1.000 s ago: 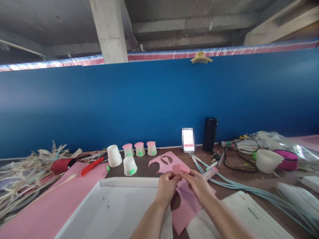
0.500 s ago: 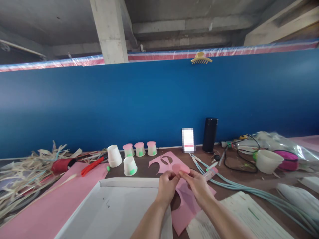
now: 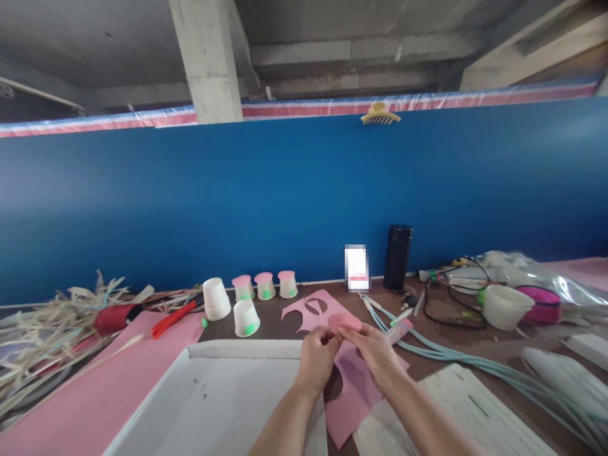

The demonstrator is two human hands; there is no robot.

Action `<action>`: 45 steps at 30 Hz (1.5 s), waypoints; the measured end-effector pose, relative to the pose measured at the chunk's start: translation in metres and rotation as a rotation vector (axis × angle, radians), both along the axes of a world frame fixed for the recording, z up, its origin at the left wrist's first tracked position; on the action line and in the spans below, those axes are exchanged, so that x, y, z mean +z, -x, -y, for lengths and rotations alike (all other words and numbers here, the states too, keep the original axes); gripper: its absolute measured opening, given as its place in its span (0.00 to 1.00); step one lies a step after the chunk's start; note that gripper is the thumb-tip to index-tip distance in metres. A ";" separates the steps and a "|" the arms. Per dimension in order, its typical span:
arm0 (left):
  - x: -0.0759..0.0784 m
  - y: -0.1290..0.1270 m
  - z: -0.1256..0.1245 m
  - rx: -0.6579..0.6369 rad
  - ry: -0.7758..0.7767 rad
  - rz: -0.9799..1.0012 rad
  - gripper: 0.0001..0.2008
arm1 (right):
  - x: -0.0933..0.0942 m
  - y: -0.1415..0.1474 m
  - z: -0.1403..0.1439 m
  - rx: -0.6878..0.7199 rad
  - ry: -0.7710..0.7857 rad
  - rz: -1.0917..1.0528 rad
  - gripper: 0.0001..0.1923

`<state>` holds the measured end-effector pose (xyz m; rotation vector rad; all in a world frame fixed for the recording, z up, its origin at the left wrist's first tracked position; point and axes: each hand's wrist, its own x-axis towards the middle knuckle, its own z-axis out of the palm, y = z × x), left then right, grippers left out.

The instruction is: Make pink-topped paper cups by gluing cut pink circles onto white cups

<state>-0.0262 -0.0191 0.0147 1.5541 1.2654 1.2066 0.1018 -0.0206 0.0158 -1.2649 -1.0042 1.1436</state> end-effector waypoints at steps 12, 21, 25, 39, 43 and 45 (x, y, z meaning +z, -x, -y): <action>-0.007 -0.001 -0.004 -0.009 0.153 0.219 0.11 | -0.005 -0.004 -0.001 0.004 -0.002 -0.050 0.20; -0.006 -0.004 -0.003 -0.048 0.198 0.236 0.14 | -0.007 -0.002 -0.002 0.046 -0.038 0.050 0.17; -0.008 -0.002 -0.004 -0.055 0.174 0.207 0.14 | -0.005 -0.002 -0.001 0.030 -0.038 0.068 0.16; -0.013 0.001 -0.007 0.022 0.129 0.194 0.15 | -0.001 0.000 0.000 -0.011 -0.126 0.169 0.15; -0.016 0.001 -0.008 0.022 0.099 0.174 0.16 | -0.003 -0.002 -0.002 -0.037 -0.148 0.217 0.17; -0.017 0.000 -0.009 0.024 0.103 0.201 0.17 | -0.003 -0.003 -0.001 -0.026 -0.156 0.218 0.18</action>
